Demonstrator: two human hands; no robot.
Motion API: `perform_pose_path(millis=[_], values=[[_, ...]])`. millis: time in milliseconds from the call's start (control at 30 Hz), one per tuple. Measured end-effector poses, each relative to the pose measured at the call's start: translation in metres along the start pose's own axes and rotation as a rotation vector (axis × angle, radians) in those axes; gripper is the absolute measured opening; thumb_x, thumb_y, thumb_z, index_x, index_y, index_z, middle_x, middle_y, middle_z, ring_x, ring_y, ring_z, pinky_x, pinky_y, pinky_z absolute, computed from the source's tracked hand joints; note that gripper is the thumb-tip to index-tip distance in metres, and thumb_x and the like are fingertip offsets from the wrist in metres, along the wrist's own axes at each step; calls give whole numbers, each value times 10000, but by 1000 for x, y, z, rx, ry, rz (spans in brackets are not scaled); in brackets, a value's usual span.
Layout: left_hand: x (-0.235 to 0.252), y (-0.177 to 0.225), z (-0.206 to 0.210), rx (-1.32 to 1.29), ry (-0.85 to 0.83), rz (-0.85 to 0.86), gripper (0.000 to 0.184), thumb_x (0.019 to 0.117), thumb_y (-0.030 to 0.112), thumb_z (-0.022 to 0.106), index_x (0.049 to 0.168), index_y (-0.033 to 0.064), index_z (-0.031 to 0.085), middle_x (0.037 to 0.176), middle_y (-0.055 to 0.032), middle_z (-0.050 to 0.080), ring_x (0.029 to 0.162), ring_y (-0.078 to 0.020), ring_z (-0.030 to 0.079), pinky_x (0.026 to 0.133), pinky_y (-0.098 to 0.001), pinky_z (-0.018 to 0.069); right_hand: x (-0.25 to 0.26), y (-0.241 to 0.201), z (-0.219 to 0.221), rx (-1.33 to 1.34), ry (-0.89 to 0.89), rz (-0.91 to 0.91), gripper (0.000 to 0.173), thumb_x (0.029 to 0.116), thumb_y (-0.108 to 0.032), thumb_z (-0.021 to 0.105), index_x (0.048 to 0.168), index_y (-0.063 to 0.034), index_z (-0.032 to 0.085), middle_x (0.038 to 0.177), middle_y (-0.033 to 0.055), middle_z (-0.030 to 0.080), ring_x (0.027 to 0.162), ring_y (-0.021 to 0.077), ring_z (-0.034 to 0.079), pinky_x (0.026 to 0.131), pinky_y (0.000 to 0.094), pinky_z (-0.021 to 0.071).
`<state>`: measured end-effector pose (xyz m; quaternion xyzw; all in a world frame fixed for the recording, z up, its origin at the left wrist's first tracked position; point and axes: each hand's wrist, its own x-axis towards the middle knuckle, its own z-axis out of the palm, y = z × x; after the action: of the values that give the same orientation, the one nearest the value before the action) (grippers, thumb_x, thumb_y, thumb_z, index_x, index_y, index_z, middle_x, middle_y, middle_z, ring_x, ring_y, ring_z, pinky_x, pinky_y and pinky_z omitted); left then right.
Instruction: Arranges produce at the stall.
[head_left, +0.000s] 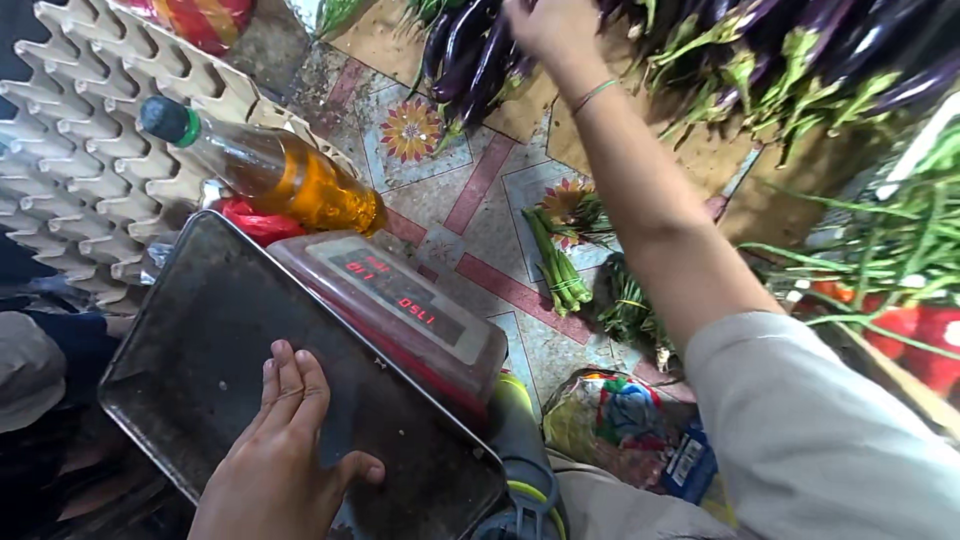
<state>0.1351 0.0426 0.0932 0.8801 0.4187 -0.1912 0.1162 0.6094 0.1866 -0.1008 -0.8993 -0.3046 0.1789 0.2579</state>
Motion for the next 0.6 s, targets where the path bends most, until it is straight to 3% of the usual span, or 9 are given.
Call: perform_pose_path(millis=[33, 100, 167, 233, 267, 367, 433, 533, 600], values=[[0, 1, -1, 4, 0, -3, 1184, 587, 445, 936, 1464, -162, 421, 1567, -369, 323, 1447, -509, 373, 1079, -554, 454, -10, -3, 14, 115, -62, 72, 910, 917, -613, 605, 1467, 89, 423, 1409, 278, 559, 1269, 398, 590, 1039, 603, 466], [-1, 1, 0, 12, 20, -6, 1190, 569, 423, 950, 1471, -147, 425, 1570, -357, 331, 1438, -501, 395, 1048, -556, 478, -15, -5, 48, 389, -68, 245, 1250, 771, -628, 786, 1578, 42, 105, 1404, 268, 542, 1177, 351, 644, 937, 521, 558], [-1, 0, 2, 14, 49, 3, 1194, 544, 426, 957, 1463, -139, 445, 1572, -352, 333, 1424, -495, 420, 1008, -559, 505, -15, -7, 76, 524, 51, 355, 1402, 656, -581, 888, 1601, -10, 25, 1385, 265, 555, 1184, 340, 640, 944, 479, 560], [-1, -2, 5, 25, 69, 12, 1186, 534, 448, 952, 1449, -132, 469, 1569, -343, 348, 1417, -482, 437, 980, -557, 522, -14, -9, 88, 590, 120, 390, 1321, 656, -493, 922, 1580, 31, 137, 1456, 288, 480, 1313, 367, 543, 1060, 466, 492], [-1, -3, 6, 30, 74, 7, 1186, 531, 445, 953, 1452, -126, 470, 1571, -334, 353, 1420, -476, 437, 979, -555, 523, -13, -11, 90, 606, 130, 393, 1180, 682, -445, 916, 1527, 56, 262, 1457, 286, 468, 1337, 368, 514, 1076, 465, 478], [-1, -2, 8, 42, 71, -8, 1216, 529, 442, 964, 1479, -111, 443, 1578, -315, 358, 1423, -457, 443, 977, -541, 526, -12, -19, 83, 522, 122, 391, 739, 743, -407, 843, 1273, 47, 601, 1346, 238, 573, 1286, 337, 558, 1024, 488, 496], [-1, -4, 9, 48, 82, -4, 1218, 528, 459, 956, 1480, -104, 448, 1576, -302, 373, 1420, -448, 452, 967, -538, 534, -12, -23, 80, 523, 107, 418, 705, 833, -403, 757, 1338, 43, 550, 1371, 222, 558, 1289, 317, 560, 1028, 470, 499], [-2, -5, 10, 47, 96, 6, 1219, 534, 501, 933, 1482, -97, 453, 1574, -297, 379, 1411, -438, 469, 955, -536, 537, -23, -29, 76, 490, 94, 387, 618, 1055, -343, 453, 1505, 64, 331, 1432, 232, 543, 1289, 314, 594, 1045, 446, 508], [-2, -5, 9, 46, 84, -1, 1237, 539, 522, 927, 1495, -92, 436, 1585, -292, 365, 1418, -432, 462, 972, -537, 526, -38, -30, 76, 481, 71, 378, 592, 1076, -320, 401, 1523, 57, 307, 1436, 230, 547, 1287, 310, 601, 1052, 446, 504]])
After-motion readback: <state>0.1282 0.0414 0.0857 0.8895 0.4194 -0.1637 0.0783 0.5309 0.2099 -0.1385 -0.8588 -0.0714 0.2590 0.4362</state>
